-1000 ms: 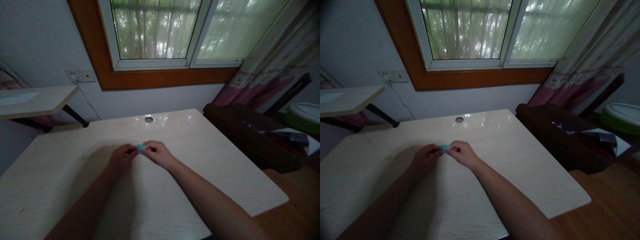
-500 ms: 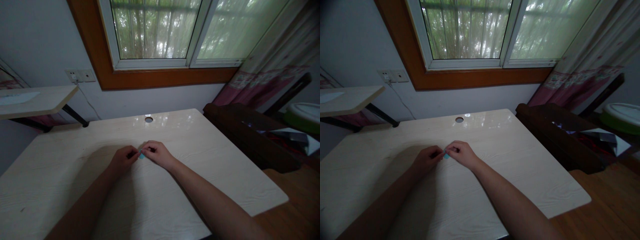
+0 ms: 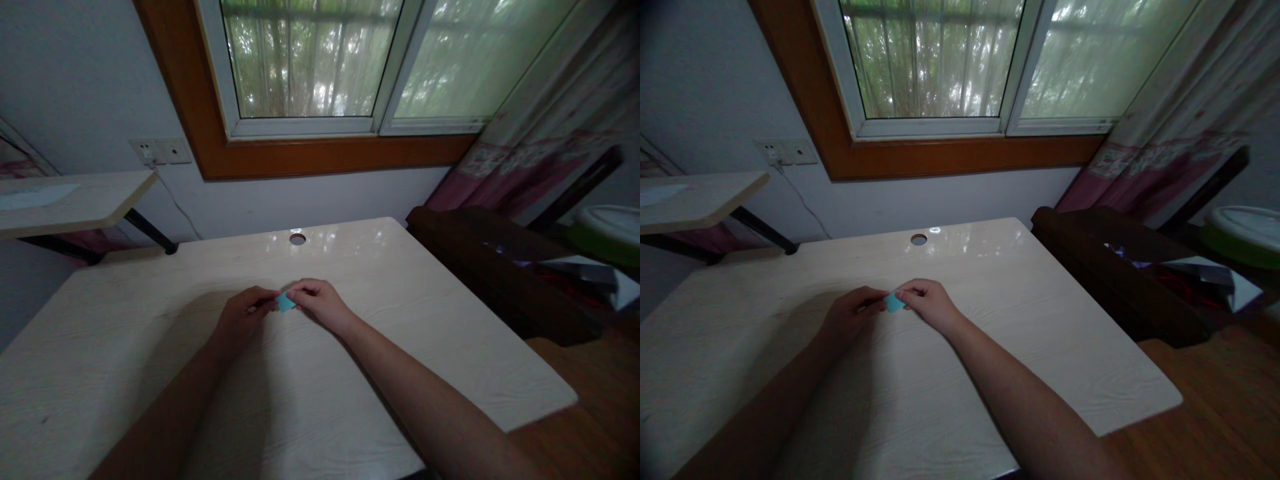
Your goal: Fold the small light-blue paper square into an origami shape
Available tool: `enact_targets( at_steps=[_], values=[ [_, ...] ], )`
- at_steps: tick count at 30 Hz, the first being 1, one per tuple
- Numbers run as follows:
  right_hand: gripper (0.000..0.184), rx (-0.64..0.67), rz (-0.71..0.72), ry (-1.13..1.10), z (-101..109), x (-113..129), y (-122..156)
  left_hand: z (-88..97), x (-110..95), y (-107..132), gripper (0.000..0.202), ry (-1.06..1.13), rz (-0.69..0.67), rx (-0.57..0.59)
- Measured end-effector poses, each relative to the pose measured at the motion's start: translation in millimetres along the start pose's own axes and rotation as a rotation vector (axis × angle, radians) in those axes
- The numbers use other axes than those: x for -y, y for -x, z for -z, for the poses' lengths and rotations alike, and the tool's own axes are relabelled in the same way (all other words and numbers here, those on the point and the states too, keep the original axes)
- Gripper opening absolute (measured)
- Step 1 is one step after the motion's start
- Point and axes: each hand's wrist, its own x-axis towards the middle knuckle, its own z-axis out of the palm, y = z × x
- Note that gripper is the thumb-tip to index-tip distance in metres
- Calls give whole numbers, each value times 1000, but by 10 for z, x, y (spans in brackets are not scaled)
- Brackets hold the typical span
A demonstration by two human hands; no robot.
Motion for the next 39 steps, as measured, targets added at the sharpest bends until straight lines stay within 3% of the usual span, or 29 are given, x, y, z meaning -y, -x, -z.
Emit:
enact_targets(
  at_steps=[8, 14, 26, 39],
  values=[
    [28, 83, -26, -26, 12, -57, -22, 17, -15, 3, 17, 13, 21, -35],
    [26, 107, 37, 129, -15, -14, 13, 19, -34, 2, 16, -39, 26, -72],
    [31, 83, 14, 85, 17, -36, -4, -18, -20, -16, 27, 175, 157, 27],
    [29, 46, 33, 33, 21, -97, -34, -2, -44, -25, 24, 66, 162, 61]
  ],
)
